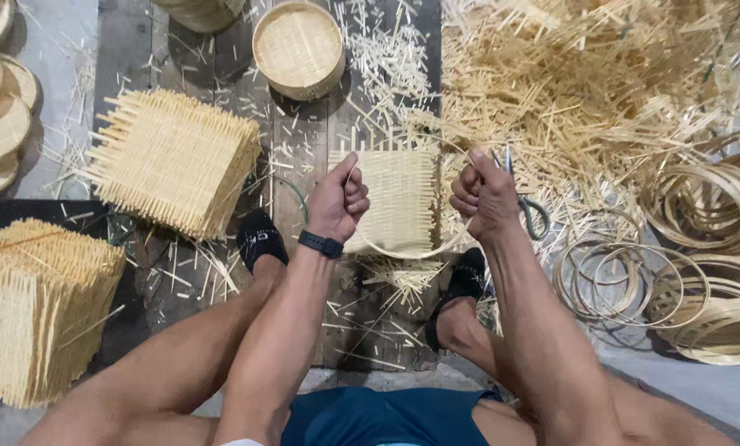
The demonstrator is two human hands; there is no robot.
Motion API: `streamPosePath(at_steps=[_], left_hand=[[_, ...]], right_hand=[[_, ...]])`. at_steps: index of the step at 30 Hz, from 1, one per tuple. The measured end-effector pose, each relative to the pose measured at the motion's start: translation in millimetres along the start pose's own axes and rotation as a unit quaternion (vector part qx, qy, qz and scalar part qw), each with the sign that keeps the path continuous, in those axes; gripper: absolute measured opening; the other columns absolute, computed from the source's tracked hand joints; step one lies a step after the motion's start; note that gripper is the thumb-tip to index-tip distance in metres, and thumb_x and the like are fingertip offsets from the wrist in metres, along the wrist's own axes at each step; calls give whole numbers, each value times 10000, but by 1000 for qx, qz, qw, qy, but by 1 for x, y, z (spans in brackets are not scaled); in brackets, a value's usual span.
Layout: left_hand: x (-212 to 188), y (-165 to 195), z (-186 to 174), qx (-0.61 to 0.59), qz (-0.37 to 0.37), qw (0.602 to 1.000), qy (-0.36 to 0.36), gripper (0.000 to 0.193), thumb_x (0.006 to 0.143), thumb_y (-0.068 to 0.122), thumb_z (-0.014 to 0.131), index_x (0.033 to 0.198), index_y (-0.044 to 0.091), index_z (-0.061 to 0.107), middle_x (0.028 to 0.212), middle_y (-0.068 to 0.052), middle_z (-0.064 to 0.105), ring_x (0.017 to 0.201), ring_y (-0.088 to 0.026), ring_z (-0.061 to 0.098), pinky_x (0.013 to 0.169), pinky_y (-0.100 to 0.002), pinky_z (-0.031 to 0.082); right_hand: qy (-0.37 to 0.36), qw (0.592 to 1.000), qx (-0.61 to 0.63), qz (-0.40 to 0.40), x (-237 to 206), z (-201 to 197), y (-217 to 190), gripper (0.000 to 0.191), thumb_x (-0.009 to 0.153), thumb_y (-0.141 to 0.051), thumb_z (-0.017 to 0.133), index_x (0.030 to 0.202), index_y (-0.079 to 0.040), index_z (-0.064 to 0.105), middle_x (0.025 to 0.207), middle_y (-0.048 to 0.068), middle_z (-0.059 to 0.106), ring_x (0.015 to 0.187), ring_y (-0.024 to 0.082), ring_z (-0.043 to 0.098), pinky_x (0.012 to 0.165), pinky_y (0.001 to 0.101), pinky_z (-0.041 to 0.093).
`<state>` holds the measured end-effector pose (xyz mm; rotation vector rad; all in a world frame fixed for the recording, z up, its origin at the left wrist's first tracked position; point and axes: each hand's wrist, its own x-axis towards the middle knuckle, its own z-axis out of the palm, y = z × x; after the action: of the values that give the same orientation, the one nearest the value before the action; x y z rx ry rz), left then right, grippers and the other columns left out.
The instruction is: The person sits on the floor of a bamboo workshop and trims the edge of a woven bamboo steamer basket with shears, holding the basket over a round wooden form. They rotate the basket to trim different sections, set trimmed baskets onto a stack, and pick up the next basket to repeat the trimming.
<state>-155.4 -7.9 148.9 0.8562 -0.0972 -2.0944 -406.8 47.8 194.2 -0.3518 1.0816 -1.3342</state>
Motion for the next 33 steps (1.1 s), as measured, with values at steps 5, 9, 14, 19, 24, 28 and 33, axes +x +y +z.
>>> streamPosePath(at_steps=[5, 9, 14, 19, 24, 28, 33], left_hand=[[13, 8, -16, 25, 1, 1000, 19, 318, 969, 306, 717, 758, 89, 619, 542, 63, 416, 446, -56, 358, 396, -207, 269], [27, 15, -37, 106, 70, 986, 107, 141, 889, 212, 725, 817, 104, 670, 578, 42, 513, 483, -78, 442, 426, -223, 338], [48, -6, -88, 490, 280, 803, 191, 145, 766, 128, 761, 885, 45, 776, 748, -33, 729, 649, -129, 666, 584, -271, 536], [70, -11, -129, 674, 241, 659, 231, 228, 694, 83, 817, 921, 64, 814, 790, -137, 758, 724, -245, 715, 697, -347, 549], [67, -5, -138, 621, 216, 705, 266, 206, 672, 116, 842, 874, 86, 811, 816, -79, 781, 746, -193, 752, 714, -304, 580], [59, -2, -141, 638, 236, 698, 224, 184, 694, 102, 831, 871, 60, 802, 809, -90, 778, 737, -198, 750, 710, -311, 585], [62, -2, -148, 625, 219, 708, 245, 226, 676, 106, 855, 891, 58, 806, 812, -86, 786, 729, -175, 755, 730, -301, 595]], right_hand=[[-3, 1000, -29, -9, 14, -17, 20, 331, 994, -317, 627, 767, -78, 597, 551, -33, 429, 442, 92, 389, 398, 249, 338], [41, 940, -326, -89, 25, -32, 34, 170, 866, -131, 690, 1014, -50, 692, 785, -1, 697, 671, 92, 629, 570, 253, 532], [110, 843, -522, -70, 55, -49, 87, 171, 879, -126, 765, 1021, -32, 783, 852, 82, 761, 736, 154, 711, 683, 286, 582], [122, 810, -559, -128, 79, -56, 129, 250, 820, -91, 796, 1060, -21, 782, 868, 134, 776, 751, 193, 736, 742, 313, 584], [129, 805, -567, -121, 78, -47, 130, 238, 806, -123, 824, 1024, -33, 797, 860, 147, 777, 749, 221, 738, 745, 333, 575], [118, 806, -571, -100, 72, -42, 127, 217, 811, -126, 809, 1005, -29, 795, 841, 155, 772, 741, 243, 742, 745, 350, 573], [108, 795, -582, -136, 73, -45, 130, 225, 798, -123, 818, 994, -14, 796, 853, 171, 766, 750, 255, 738, 763, 354, 576]])
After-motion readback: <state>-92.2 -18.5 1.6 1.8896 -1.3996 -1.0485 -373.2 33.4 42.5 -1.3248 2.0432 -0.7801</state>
